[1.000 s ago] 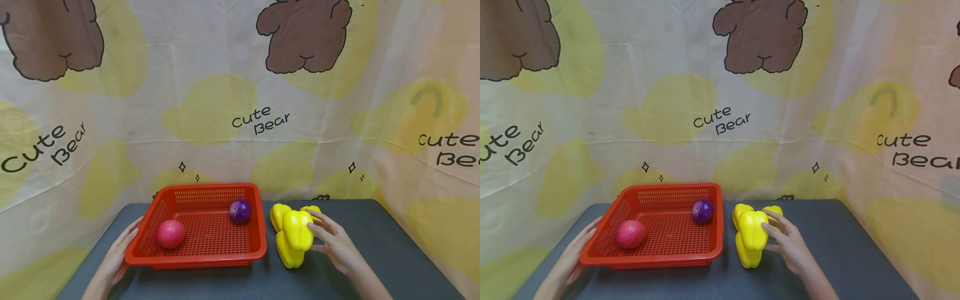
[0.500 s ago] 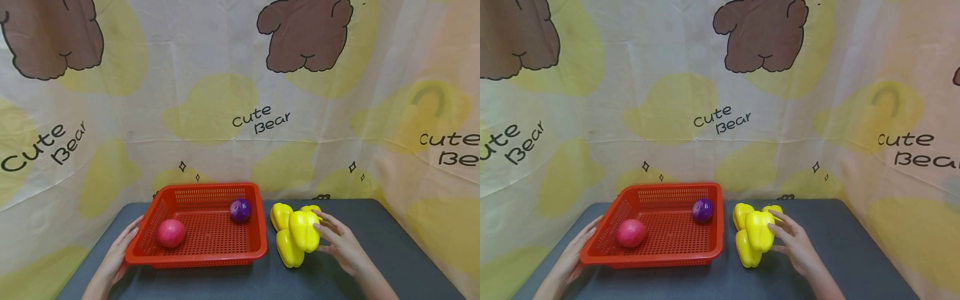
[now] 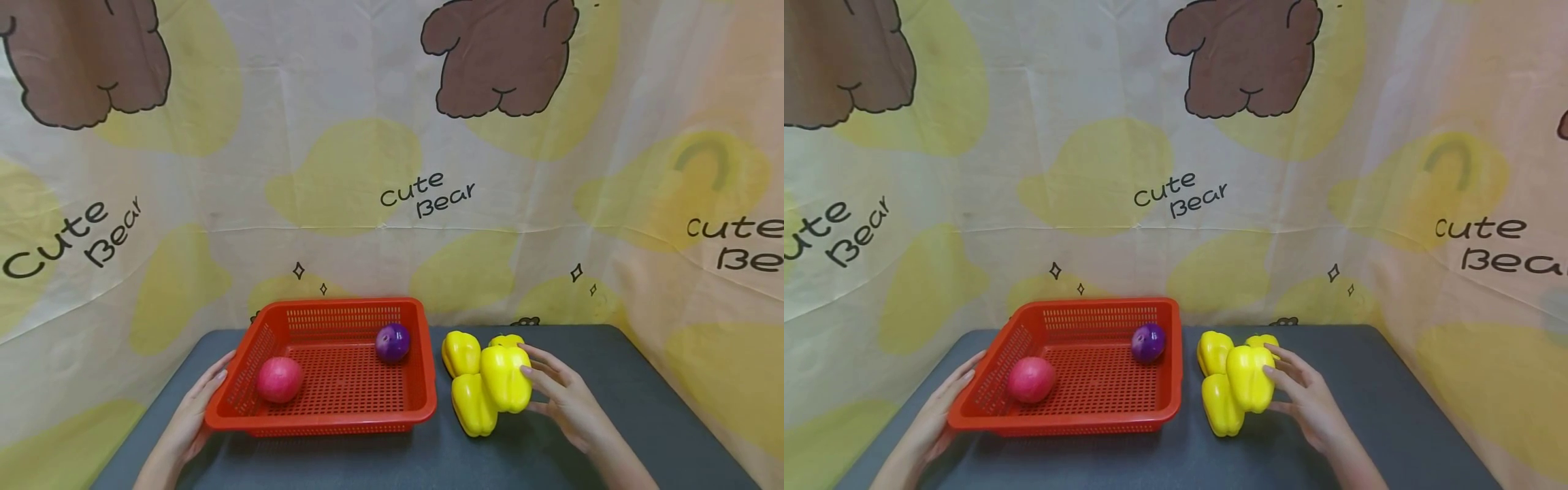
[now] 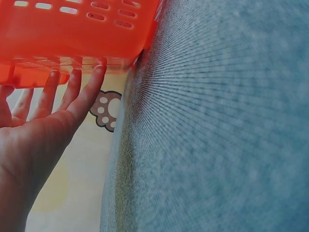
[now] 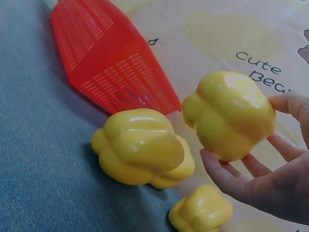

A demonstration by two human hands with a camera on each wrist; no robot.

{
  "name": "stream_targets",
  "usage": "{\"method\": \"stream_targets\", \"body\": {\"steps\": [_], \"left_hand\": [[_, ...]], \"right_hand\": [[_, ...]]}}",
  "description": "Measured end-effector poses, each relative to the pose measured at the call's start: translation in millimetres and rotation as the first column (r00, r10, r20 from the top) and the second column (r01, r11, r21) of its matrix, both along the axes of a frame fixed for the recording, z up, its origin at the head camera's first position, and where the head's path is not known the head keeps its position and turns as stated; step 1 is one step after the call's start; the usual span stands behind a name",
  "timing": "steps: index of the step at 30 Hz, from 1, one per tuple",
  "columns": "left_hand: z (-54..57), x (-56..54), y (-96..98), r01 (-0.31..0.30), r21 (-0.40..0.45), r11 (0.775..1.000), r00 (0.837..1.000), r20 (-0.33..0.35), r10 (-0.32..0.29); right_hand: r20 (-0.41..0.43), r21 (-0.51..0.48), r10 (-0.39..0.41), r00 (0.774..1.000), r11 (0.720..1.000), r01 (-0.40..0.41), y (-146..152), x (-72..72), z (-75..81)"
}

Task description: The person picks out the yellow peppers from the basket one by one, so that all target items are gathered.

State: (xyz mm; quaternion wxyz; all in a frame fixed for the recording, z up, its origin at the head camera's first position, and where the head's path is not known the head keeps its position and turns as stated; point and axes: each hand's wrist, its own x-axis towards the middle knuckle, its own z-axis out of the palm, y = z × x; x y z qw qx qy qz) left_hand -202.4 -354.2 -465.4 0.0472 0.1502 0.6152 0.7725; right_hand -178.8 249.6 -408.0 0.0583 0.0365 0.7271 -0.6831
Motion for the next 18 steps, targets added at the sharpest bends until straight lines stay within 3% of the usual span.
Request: {"method": "stream_targets", "body": {"steps": [18], "left_hand": [[0.8,-0.4,-0.1,0.008,0.002,1.000,1.000,0.005,-0.008]], "right_hand": [[0.022,0.005,-0.037,0.999,0.999,0.037,12,-2.6,-5.7]]}}
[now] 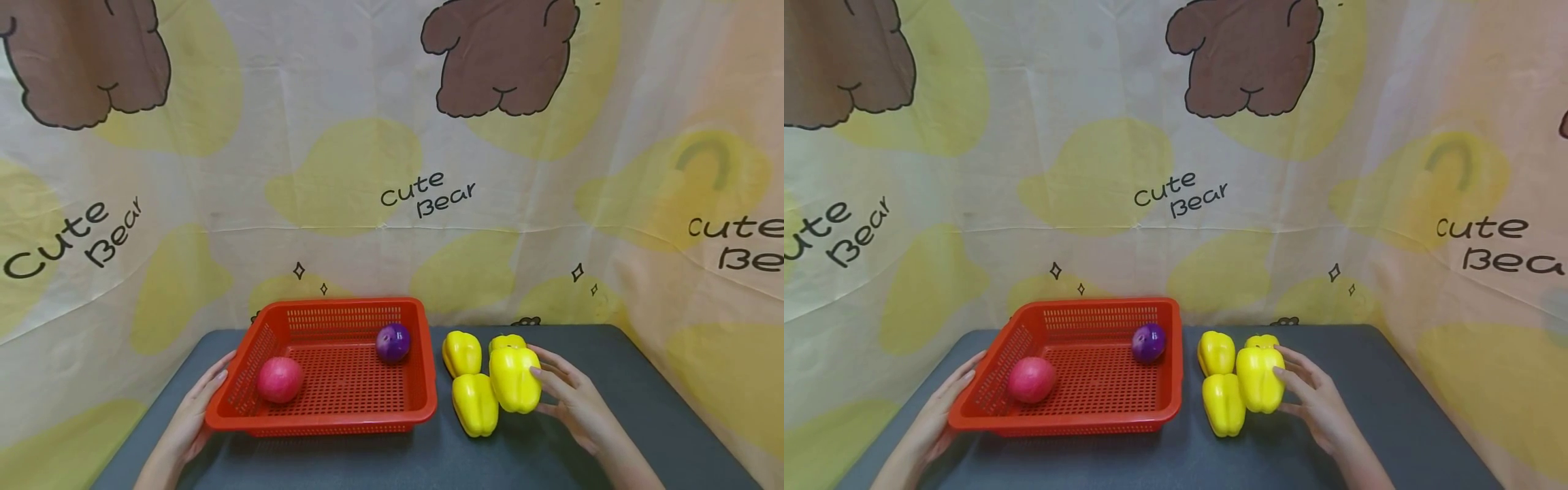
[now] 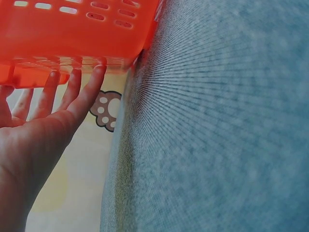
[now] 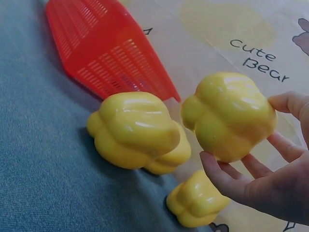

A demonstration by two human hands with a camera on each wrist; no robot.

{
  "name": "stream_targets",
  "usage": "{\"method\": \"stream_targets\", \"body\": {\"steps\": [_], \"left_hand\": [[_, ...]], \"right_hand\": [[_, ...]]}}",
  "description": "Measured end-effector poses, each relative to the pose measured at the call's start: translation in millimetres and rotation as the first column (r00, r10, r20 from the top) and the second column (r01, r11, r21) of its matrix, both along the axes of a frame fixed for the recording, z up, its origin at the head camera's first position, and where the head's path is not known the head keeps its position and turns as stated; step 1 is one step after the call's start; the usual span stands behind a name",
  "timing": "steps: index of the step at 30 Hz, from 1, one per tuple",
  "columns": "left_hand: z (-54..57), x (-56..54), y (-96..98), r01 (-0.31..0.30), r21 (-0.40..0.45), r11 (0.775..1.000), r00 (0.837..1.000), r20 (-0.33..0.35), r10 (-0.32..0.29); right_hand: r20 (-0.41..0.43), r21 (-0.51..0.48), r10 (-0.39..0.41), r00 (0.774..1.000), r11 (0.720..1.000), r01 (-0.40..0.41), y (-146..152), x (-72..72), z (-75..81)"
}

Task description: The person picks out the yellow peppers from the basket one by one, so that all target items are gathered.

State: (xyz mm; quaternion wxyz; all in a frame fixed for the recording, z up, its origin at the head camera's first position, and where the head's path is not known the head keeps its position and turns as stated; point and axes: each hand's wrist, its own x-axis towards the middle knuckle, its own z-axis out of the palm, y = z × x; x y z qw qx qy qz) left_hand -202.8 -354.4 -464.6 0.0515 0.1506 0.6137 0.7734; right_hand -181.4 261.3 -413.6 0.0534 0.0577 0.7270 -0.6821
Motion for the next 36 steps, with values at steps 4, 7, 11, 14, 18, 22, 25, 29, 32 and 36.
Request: {"method": "stream_targets", "body": {"steps": [4,7,11,14,18,22,25,29,32,36], "left_hand": [[0.0,0.1,0.5,-0.003,0.004,1.000,1.000,0.000,0.003],[-0.4,-0.2,0.3,0.011,0.019,1.000,1.000,-0.009,-0.011],[-0.6,0.1,0.1,0.015,0.020,1.000,1.000,-0.012,-0.015],[-0.6,0.3,0.1,-0.004,0.005,1.000,1.000,-0.003,0.004],[-0.2,-0.1,0.4,-0.013,-0.004,1.000,1.000,0.002,0.013],[1.0,-0.5,0.7,0.002,0.003,1.000,1.000,-0.002,-0.002],[1.1,-0.6,0.0,0.009,0.004,1.000,1.000,-0.001,-0.009],[1.6,-0.1,-0.3,0.007,0.004,1.000,1.000,0.004,-0.007],[1.8,0.2,0.1,0.004,0.002,1.000,1.000,0.006,-0.004],[1.3,0.5,0.2,-0.002,-0.009,1.000,1.000,0.004,0.002]], "right_hand": [[-0.003,0.007,0.001,1.000,1.000,-0.001,3,0.1,-1.0],[-0.001,0.013,0.003,1.000,1.000,-0.003,5,-0.2,-1.5],[0.001,0.020,0.001,1.000,1.000,-0.001,7,-1.3,-1.9],[0.005,0.023,-0.002,1.000,1.000,0.002,8,-2.0,-2.7],[0.011,0.025,-0.008,1.000,1.000,0.008,10,-2.8,-4.8],[0.015,0.020,-0.011,1.000,1.000,0.010,12,-3.5,-7.0],[0.019,0.011,-0.006,1.000,1.000,0.006,13,-3.6,-8.4],[0.014,0.000,0.010,1.000,1.000,-0.010,14,-3.4,-9.8],[0.007,-0.001,0.028,1.000,1.000,-0.028,16,-3.6,-10.5],[0.012,0.002,0.049,0.999,0.999,-0.049,19,-4.6,-10.3]]}}
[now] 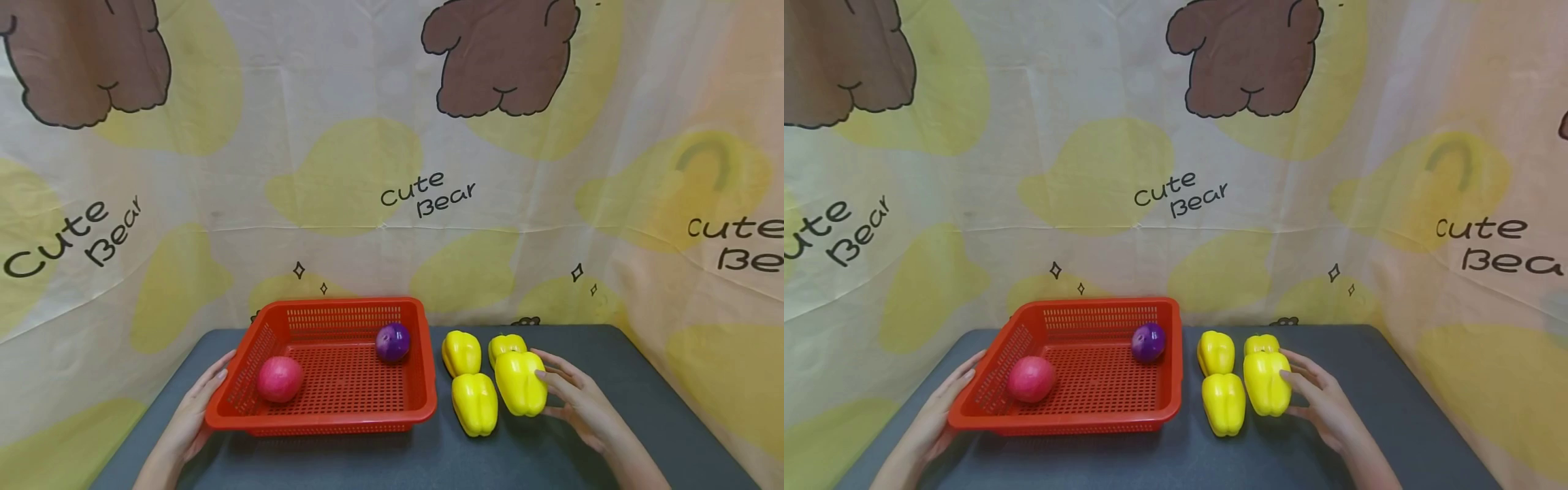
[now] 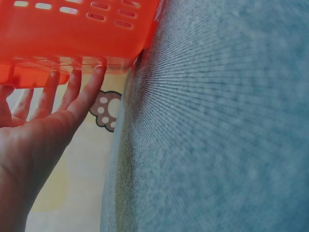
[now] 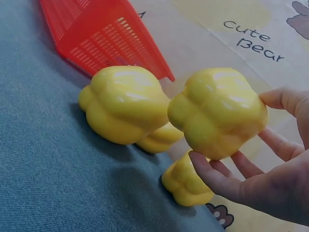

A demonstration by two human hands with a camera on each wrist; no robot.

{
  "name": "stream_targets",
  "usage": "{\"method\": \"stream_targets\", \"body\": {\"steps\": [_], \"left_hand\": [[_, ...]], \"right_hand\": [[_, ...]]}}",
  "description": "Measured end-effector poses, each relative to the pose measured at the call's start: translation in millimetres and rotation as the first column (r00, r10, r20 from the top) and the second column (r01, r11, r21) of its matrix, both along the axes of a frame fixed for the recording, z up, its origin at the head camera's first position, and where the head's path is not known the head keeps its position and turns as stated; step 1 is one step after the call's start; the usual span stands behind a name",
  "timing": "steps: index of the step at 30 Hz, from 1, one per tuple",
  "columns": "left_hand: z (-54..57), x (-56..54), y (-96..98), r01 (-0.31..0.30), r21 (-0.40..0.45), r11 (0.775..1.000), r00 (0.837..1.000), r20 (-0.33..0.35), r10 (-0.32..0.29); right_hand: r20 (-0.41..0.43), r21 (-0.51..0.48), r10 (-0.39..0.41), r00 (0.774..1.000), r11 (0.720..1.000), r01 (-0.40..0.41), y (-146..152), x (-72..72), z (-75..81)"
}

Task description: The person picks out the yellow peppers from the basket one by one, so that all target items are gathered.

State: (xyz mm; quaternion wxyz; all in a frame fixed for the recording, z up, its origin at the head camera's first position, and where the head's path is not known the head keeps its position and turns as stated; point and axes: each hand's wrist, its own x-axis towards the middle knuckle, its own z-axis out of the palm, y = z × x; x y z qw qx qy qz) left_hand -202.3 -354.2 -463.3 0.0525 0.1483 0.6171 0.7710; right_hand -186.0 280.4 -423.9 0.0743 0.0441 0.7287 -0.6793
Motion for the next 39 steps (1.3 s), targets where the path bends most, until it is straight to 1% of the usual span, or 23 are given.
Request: {"method": "stream_targets", "body": {"steps": [6,11,16,20,23,25,31,39], "left_hand": [[-1.6,-1.2,-0.2,-0.002,0.010,1.000,1.000,0.001,0.002],[-1.7,-2.5,-0.5,-0.002,0.017,1.000,1.000,0.002,0.002],[-1.6,-1.6,-1.2,-0.002,0.015,1.000,1.000,0.005,0.001],[-1.9,-0.9,-1.2,0.007,0.020,1.000,1.000,-0.001,-0.007],[-1.6,-1.6,-0.4,0.011,0.026,1.000,1.000,-0.005,-0.010],[-1.5,-2.3,0.0,0.012,0.031,0.999,1.000,-0.008,-0.012],[-2.6,-3.8,-0.2,0.018,0.063,0.998,1.000,-0.010,-0.017],[-3.5,-3.7,-1.3,0.055,0.097,0.994,0.998,-0.029,-0.053]], "right_hand": [[0.010,-0.014,0.029,1.000,0.999,-0.029,7,-0.9,-1.4],[0.002,-0.040,0.076,0.997,0.996,-0.076,13,-1.9,-5.7],[0.001,-0.038,0.118,0.993,0.992,-0.118,17,-3.4,-8.6],[0.010,-0.041,0.169,0.986,0.985,-0.169,22,-4.7,-10.2],[0.014,-0.044,0.223,0.975,0.974,-0.222,27,-6.1,-11.2],[0.021,-0.042,0.244,0.970,0.969,-0.243,30,-6.9,-11.7],[0.043,-0.035,0.261,0.964,0.965,-0.259,35,-7.9,-15.0],[0.078,-0.016,0.249,0.965,0.969,-0.248,37,-9.4,-18.9]]}}
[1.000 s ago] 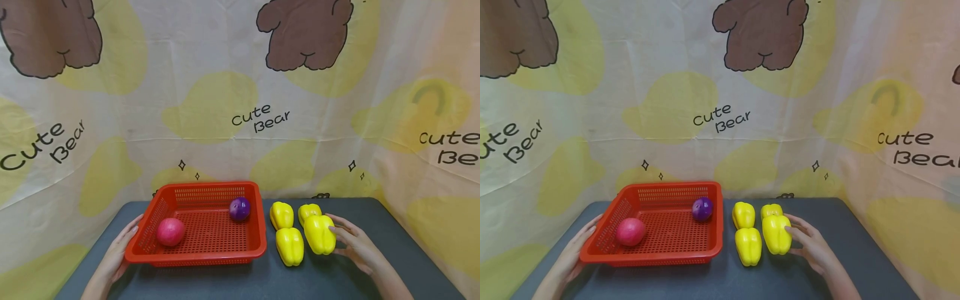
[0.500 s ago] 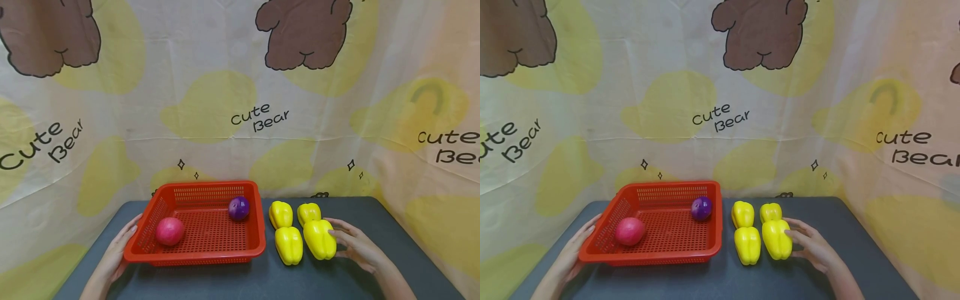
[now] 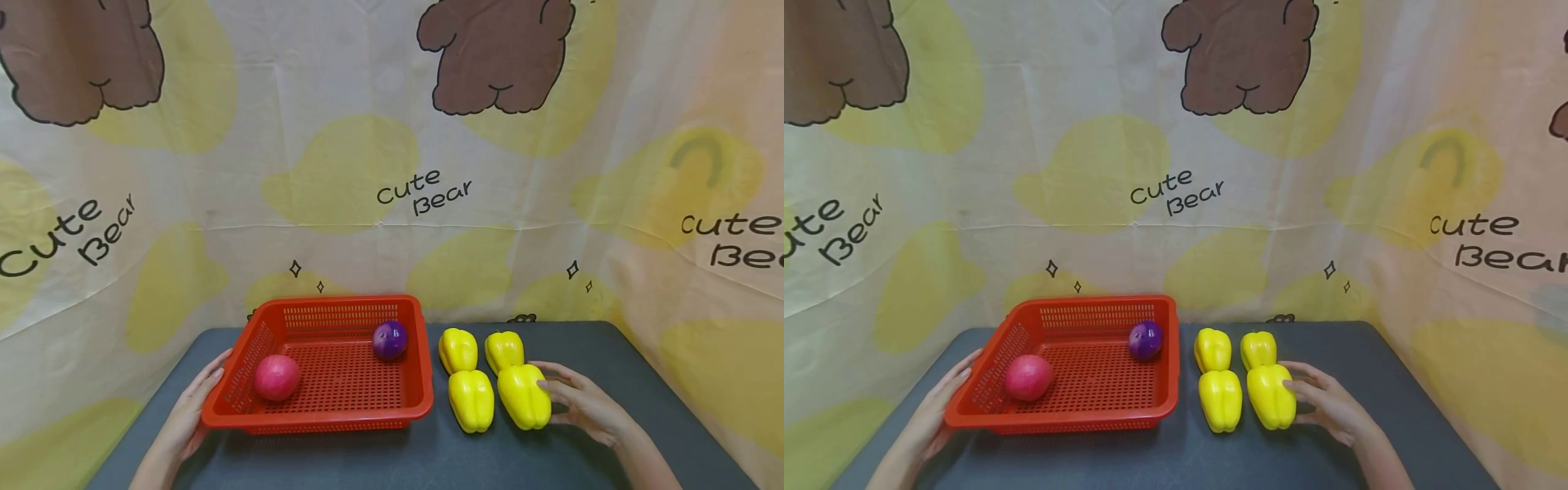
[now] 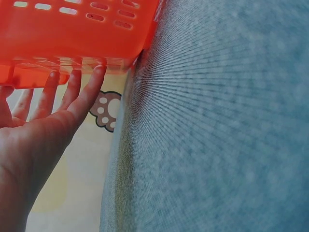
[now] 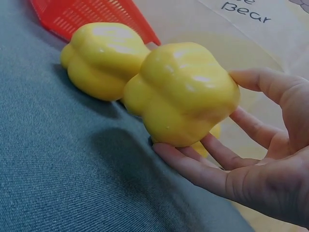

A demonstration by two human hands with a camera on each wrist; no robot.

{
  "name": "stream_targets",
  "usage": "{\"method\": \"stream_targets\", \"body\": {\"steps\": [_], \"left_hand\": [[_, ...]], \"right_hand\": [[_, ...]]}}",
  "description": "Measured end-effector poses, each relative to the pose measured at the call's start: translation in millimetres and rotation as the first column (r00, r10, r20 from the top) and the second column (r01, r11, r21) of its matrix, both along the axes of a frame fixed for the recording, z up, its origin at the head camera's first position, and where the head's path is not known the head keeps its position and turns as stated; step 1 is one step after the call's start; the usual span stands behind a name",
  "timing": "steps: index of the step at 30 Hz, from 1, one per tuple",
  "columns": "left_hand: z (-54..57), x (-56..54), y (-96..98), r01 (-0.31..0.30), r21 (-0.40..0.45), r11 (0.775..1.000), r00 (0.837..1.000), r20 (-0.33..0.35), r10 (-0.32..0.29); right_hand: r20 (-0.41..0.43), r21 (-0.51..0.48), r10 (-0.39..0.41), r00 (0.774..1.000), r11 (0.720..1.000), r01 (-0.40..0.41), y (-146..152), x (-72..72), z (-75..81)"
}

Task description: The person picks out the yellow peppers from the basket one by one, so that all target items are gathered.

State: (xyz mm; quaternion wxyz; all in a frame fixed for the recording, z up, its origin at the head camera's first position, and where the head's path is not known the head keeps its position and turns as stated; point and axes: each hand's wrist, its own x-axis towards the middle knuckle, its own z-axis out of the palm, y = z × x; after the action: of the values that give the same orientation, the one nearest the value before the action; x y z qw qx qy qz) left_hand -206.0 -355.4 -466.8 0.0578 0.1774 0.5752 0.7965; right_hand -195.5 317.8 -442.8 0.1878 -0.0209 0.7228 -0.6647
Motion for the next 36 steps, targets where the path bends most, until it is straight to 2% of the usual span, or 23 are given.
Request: {"method": "stream_targets", "body": {"steps": [12,23,36], "left_hand": [[3.2,1.4,1.5,-0.025,-0.050,0.998,1.000,0.010,0.026],[0.7,-0.1,1.0,-0.033,-0.022,0.999,0.999,0.018,0.034],[2.6,2.8,1.5,-0.026,-0.037,0.999,0.999,0.020,0.027]], "right_hand": [[0.028,0.006,0.006,1.000,1.000,-0.007,5,-2.7,-7.6],[0.035,0.011,0.017,0.999,1.000,-0.017,7,-4.0,-11.3],[0.039,0.037,-0.004,0.999,0.999,0.002,5,-6.1,-14.8]]}}
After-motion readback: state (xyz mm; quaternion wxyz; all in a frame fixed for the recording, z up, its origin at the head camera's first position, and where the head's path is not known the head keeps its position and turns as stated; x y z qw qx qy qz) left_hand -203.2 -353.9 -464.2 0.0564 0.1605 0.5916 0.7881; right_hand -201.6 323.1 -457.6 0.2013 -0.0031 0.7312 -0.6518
